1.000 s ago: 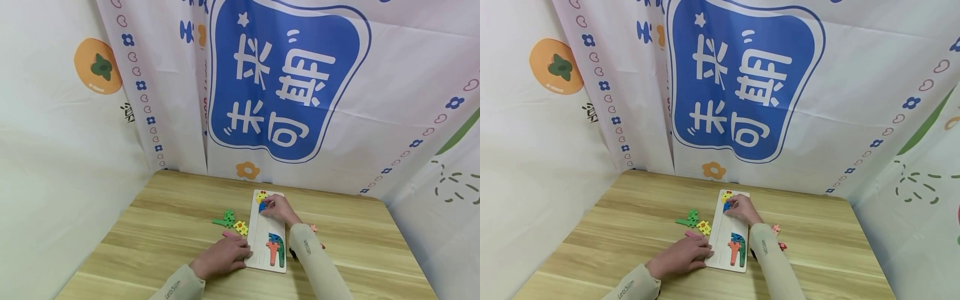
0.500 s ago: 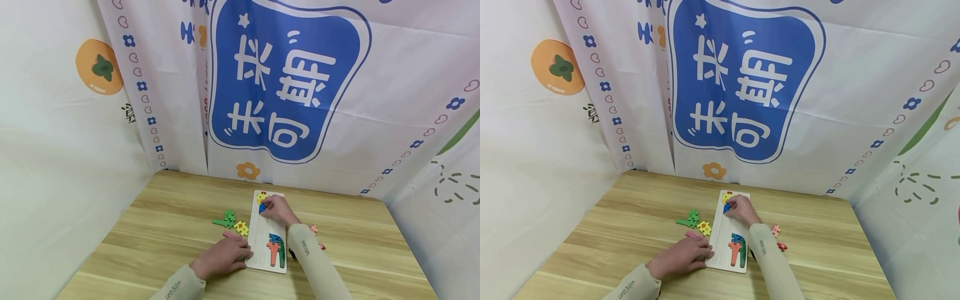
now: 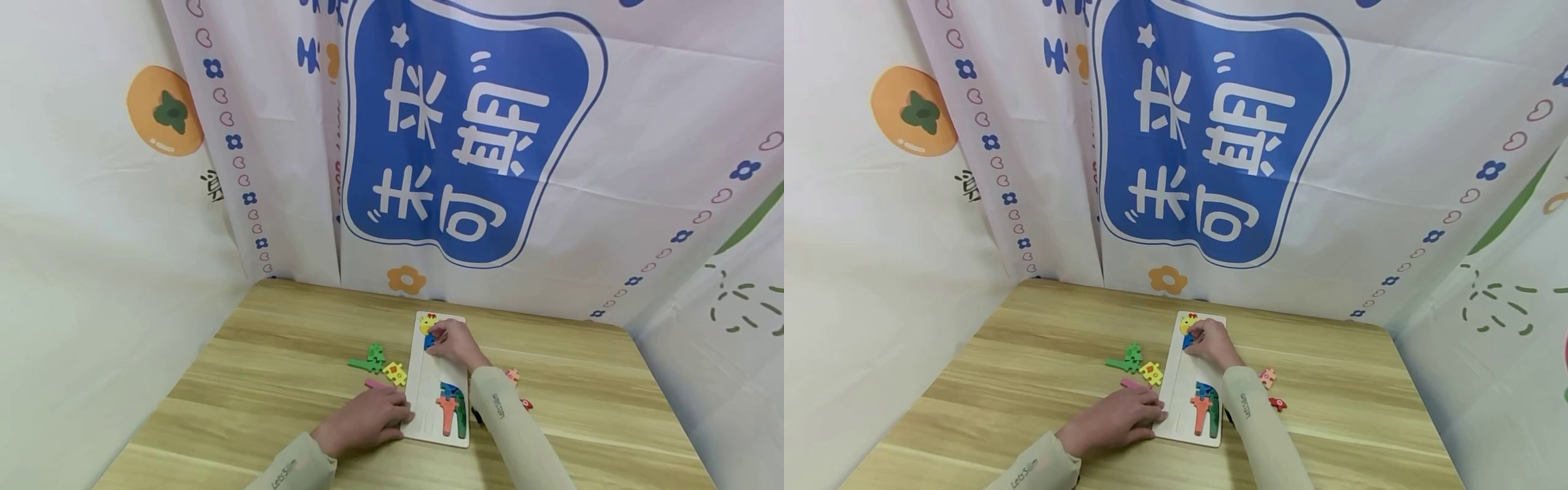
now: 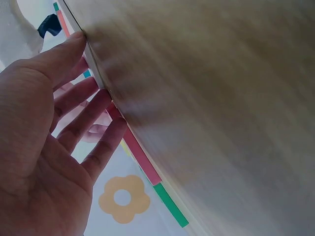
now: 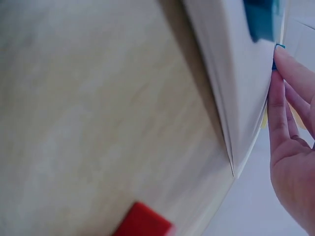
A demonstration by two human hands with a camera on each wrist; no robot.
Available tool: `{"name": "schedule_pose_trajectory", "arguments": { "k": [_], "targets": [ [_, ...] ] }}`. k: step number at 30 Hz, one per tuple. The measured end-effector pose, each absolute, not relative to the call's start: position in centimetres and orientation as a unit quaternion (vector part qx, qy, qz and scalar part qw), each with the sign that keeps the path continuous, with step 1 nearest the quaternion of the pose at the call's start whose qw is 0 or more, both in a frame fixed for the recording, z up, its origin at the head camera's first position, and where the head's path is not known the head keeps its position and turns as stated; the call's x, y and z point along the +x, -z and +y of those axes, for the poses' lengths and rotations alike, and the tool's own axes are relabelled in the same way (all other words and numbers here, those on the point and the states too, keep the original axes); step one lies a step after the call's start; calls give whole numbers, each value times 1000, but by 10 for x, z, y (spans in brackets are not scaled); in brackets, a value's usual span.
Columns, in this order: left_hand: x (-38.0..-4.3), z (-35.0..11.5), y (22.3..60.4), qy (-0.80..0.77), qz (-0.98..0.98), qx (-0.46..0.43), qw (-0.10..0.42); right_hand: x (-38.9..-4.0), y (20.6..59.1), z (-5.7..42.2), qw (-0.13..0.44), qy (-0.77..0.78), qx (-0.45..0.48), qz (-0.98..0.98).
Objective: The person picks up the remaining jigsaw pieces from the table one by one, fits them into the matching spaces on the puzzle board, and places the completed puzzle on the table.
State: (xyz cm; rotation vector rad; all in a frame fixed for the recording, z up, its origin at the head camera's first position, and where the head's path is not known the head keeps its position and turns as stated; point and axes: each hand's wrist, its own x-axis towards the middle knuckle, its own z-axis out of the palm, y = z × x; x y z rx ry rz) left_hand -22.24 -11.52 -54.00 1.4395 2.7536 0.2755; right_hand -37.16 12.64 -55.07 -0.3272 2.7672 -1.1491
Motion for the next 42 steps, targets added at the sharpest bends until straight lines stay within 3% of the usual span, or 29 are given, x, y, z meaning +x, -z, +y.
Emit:
{"name": "schedule_pose_trajectory", "arguments": {
  "k": [42],
  "targets": [
    [-221,-115,539,-97,887,450,23,-373,550,121,48,376,-97,920]
  ]
}}
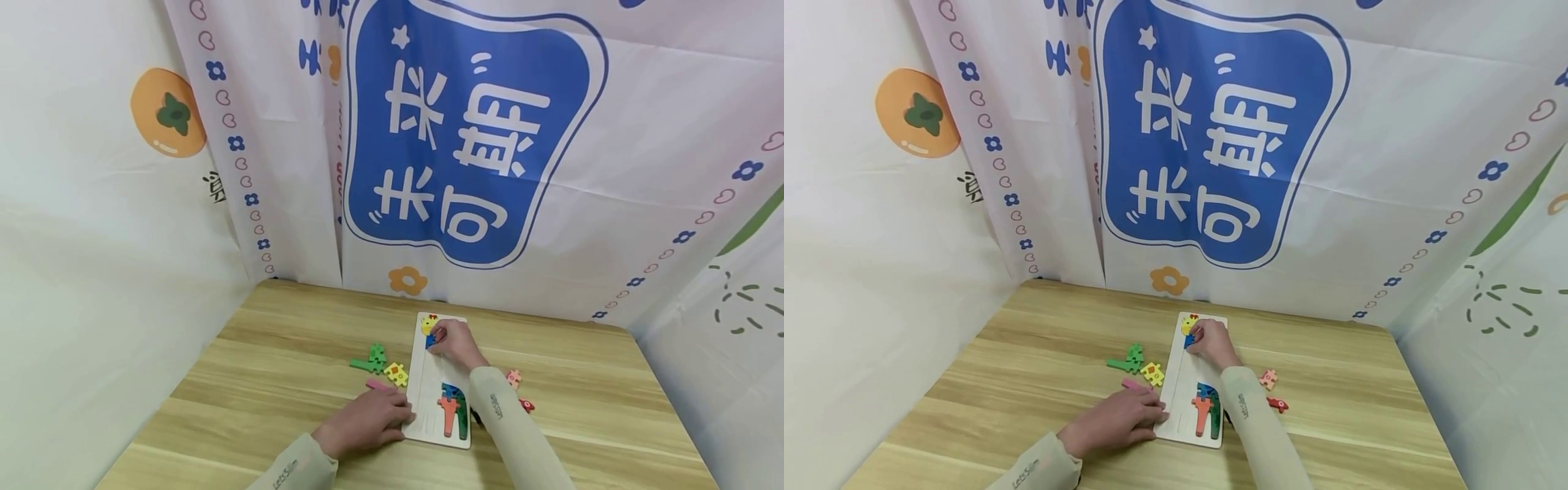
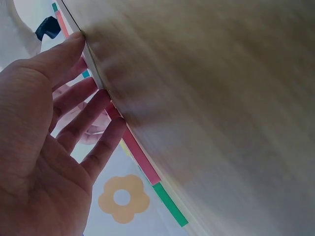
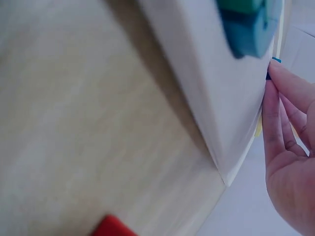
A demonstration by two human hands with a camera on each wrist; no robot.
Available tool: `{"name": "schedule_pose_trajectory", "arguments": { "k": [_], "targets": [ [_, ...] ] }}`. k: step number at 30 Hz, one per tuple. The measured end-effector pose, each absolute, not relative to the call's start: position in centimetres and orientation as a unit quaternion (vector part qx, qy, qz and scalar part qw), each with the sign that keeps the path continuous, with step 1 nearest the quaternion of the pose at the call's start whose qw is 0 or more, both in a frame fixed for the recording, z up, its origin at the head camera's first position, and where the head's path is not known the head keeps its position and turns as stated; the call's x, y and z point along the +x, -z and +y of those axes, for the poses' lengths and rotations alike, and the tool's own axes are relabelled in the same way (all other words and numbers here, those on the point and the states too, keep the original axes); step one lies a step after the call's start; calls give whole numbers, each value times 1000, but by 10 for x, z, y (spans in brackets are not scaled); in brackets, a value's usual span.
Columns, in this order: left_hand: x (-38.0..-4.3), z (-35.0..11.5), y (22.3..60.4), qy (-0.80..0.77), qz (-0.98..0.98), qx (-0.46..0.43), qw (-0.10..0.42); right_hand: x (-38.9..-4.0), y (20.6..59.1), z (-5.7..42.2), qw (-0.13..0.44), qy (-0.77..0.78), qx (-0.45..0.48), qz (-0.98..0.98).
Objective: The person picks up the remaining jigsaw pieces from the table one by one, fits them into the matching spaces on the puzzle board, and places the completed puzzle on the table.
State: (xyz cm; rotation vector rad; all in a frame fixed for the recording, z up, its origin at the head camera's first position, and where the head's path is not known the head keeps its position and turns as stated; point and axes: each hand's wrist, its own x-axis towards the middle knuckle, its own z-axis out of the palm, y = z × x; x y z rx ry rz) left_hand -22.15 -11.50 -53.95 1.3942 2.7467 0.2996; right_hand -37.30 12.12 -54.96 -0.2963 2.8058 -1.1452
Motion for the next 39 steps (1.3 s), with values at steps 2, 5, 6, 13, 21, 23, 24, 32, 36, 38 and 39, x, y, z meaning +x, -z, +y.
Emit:
{"name": "schedule_pose_trajectory", "arguments": {
  "k": [2,5,6,13,21,23,24,32,36,38,39],
  "targets": [
    [-222,-115,540,-98,887,451,26,-373,549,120,53,375,-94,921],
    [-222,-115,540,-97,885,454,23,-373,549,120,55,377,-91,920],
    [-222,-115,540,-96,885,455,20,-373,549,120,55,378,-90,920],
    [-221,-115,541,-95,884,458,17,-373,550,121,59,380,-87,919],
    [-221,-115,543,-98,884,458,10,-372,547,123,65,384,-88,917],
    [-221,-116,542,-96,885,456,10,-372,546,125,63,385,-86,917],
    [-221,-116,542,-95,885,456,10,-372,544,127,59,385,-87,917],
    [-220,-114,537,-105,890,443,31,-363,540,162,58,342,-91,933],
    [-219,-113,537,-108,889,444,34,-352,541,180,84,313,-106,940],
    [-219,-114,538,-105,889,444,30,-346,540,188,99,301,-117,941],
    [-220,-114,539,-103,889,445,27,-344,540,191,106,296,-122,941]
  ]
}}
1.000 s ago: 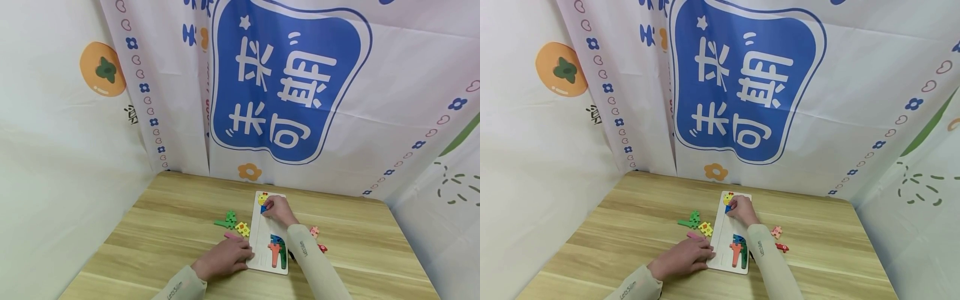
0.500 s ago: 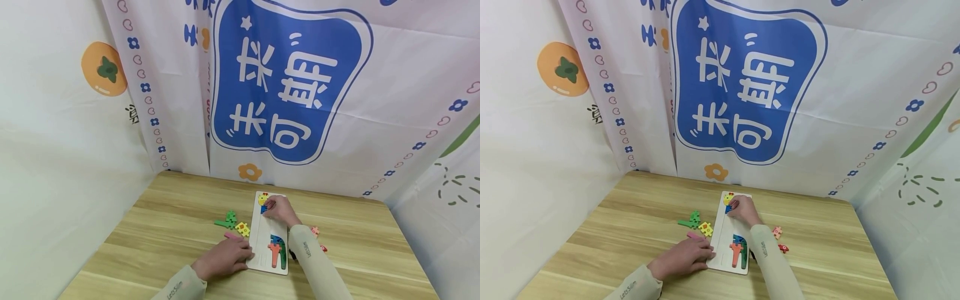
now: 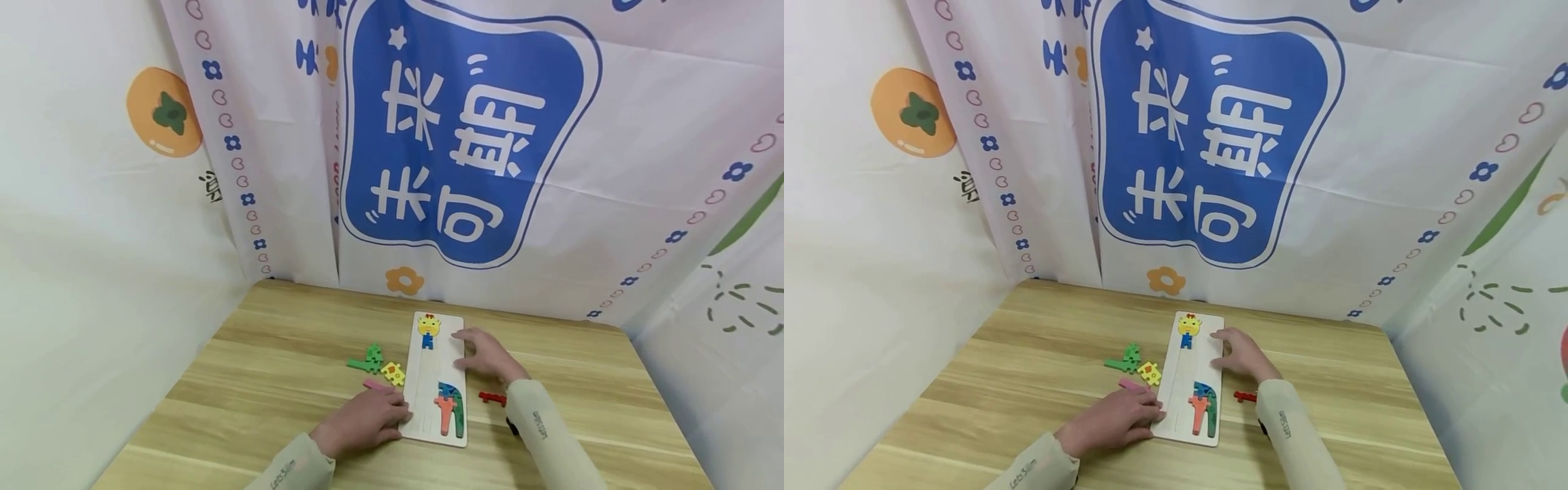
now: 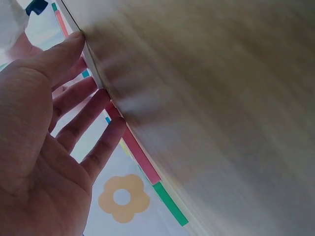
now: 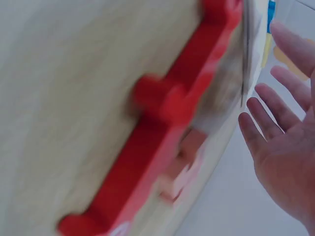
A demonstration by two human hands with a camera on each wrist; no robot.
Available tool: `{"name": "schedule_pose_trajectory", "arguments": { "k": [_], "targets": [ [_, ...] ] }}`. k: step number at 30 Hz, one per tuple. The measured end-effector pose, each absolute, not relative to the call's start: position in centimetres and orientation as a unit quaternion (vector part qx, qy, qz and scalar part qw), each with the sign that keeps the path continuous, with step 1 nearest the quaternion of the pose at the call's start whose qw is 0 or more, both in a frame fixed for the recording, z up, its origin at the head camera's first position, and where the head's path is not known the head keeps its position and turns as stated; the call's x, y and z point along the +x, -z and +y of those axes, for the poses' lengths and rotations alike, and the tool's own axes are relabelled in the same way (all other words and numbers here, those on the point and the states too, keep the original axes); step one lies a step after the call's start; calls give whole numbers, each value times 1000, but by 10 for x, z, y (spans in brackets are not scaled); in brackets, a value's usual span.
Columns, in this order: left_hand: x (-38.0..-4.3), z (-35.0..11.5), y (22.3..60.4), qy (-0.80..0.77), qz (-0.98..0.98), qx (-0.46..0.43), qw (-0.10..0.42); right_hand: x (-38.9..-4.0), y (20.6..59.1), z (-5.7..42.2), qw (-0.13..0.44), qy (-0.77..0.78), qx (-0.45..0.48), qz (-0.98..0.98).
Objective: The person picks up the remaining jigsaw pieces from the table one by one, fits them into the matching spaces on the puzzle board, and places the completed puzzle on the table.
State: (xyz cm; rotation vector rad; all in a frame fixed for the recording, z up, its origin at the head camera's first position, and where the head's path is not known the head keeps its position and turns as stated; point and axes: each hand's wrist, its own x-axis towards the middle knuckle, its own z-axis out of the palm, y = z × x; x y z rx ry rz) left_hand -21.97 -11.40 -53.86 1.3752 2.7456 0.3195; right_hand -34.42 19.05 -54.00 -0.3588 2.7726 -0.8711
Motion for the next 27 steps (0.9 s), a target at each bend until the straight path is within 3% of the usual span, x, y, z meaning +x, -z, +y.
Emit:
{"name": "schedule_pose_trajectory", "arguments": {
  "k": [13,27],
  "targets": [
    [-222,-115,545,-93,885,455,12,-335,542,202,122,287,-143,939],
    [-224,-114,543,-91,887,452,12,-301,533,277,58,305,-112,944]
  ]
}}
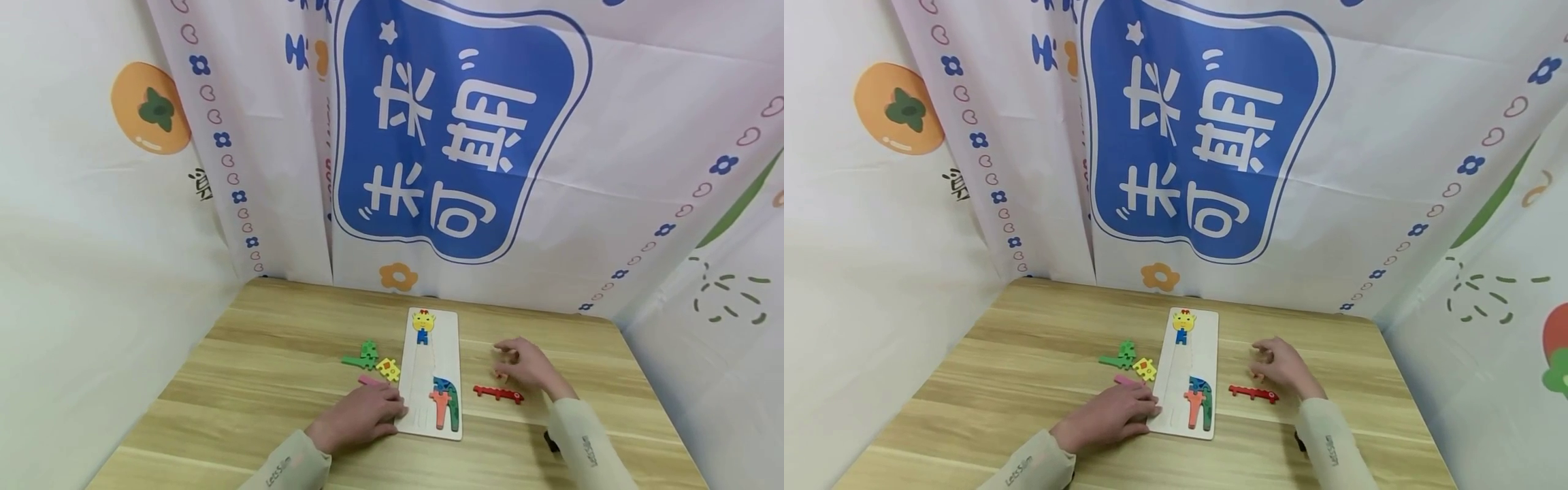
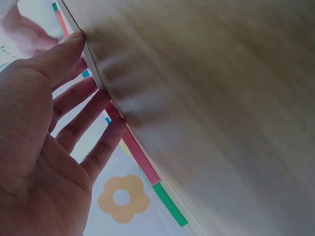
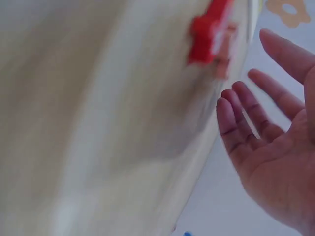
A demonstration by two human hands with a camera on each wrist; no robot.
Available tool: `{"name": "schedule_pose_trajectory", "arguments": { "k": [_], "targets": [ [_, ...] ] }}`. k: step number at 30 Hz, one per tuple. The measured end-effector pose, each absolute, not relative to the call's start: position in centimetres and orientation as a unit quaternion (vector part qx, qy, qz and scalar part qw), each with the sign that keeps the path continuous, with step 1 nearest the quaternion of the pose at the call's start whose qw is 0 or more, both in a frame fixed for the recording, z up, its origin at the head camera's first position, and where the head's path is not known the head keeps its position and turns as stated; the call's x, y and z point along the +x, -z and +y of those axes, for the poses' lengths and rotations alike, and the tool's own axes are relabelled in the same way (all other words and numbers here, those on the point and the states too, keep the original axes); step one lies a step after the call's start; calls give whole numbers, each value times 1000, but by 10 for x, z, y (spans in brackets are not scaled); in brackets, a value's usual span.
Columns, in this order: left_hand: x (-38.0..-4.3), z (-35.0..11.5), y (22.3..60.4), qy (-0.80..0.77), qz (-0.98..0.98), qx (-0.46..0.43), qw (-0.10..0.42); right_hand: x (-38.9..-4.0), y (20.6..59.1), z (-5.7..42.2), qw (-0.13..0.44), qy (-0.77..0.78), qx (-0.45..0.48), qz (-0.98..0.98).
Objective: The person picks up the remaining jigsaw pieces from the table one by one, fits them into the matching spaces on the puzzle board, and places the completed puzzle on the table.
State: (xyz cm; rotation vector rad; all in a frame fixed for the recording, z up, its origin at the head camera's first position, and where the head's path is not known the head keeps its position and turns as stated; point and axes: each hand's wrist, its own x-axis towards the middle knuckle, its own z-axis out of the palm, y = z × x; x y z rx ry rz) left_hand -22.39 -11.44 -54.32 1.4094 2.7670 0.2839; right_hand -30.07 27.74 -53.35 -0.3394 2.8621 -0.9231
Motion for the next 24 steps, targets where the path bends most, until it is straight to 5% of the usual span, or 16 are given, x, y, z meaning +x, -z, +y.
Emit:
{"name": "schedule_pose_trajectory", "arguments": {
  "k": [24],
  "targets": [
    [-222,-115,543,-96,886,454,9,-293,540,275,36,371,-76,925]
  ]
}}
